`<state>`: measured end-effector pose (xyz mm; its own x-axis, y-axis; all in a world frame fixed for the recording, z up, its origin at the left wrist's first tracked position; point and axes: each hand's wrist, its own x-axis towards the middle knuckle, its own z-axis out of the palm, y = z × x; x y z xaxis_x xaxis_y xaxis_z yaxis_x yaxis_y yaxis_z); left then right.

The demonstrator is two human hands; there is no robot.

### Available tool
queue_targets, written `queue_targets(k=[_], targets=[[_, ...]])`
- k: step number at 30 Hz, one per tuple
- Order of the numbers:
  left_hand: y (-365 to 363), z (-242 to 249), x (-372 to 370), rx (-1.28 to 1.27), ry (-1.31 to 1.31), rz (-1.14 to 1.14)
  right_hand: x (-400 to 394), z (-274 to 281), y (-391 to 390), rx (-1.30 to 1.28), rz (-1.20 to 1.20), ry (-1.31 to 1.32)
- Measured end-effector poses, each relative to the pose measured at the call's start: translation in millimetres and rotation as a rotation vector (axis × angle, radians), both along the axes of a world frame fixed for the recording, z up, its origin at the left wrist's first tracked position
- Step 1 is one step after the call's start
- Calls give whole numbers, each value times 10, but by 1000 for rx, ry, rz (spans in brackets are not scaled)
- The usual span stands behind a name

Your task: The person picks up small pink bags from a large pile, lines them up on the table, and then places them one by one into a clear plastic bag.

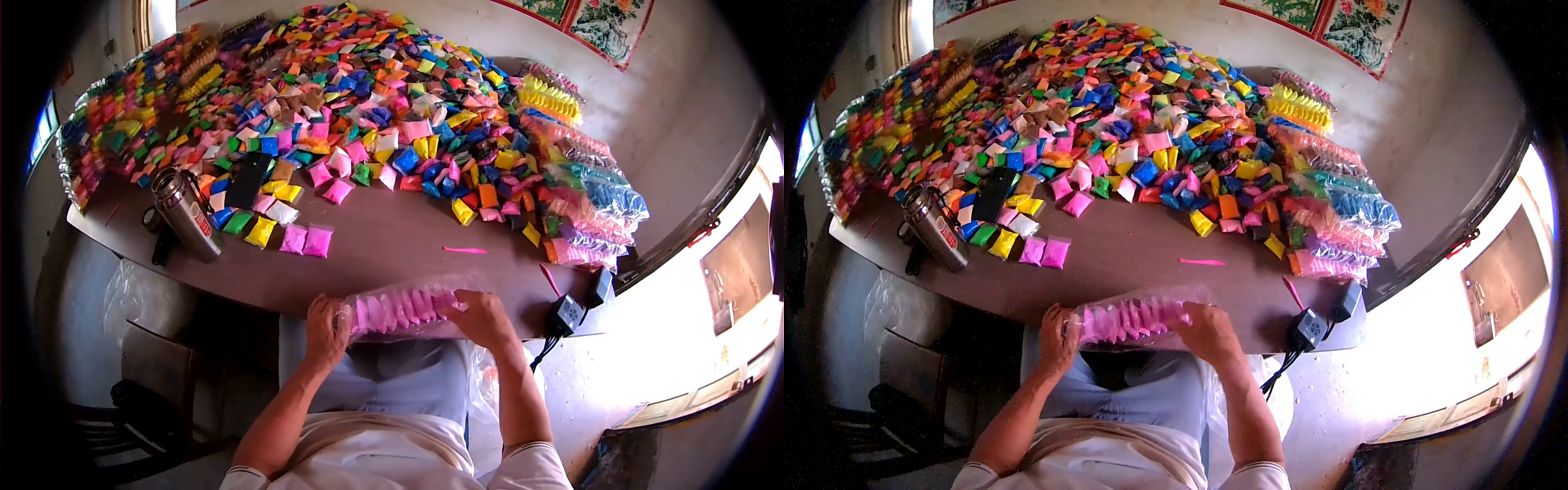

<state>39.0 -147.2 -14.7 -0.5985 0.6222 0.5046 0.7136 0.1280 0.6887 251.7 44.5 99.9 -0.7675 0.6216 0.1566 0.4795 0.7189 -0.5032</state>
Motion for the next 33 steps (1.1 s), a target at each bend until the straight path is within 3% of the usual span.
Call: queue_targets(k=[2, 6, 8, 11, 16, 18, 21, 22, 24, 27, 33], targets=[[-8, -67, 6, 67, 104, 6, 128, 229, 60, -305, -61, 111], [20, 101, 26, 78, 60, -62, 190, 914, -41, -186, -188, 406], [18, 129, 61, 67, 38, 38, 62, 1166, -123, -108, -142, 473], [13, 74, 22, 81, 90, 4, -289, 1278, -195, -152, -10, 480], [2, 112, 14, 83, 71, 17, -1245, 1055, -64, -22, 316, 318], [16, -27, -46, 46, 56, -75, -1685, 905, -1, 103, 438, 184], [8, 7, -49, 84, 120, -66, -2376, 289, 317, 290, 611, 120], [7, 48, -35, 120, 95, -79, -2558, 87, 349, 292, 617, 123], [36, 67, -15, 120, 104, -29, -2848, -145, 312, 380, 495, -275], [33, 108, -6, 103, 61, -28, -2934, -345, 148, 297, 464, -148], [31, 139, -5, 107, 36, -39, -2881, -374, -86, 334, 424, -224]])
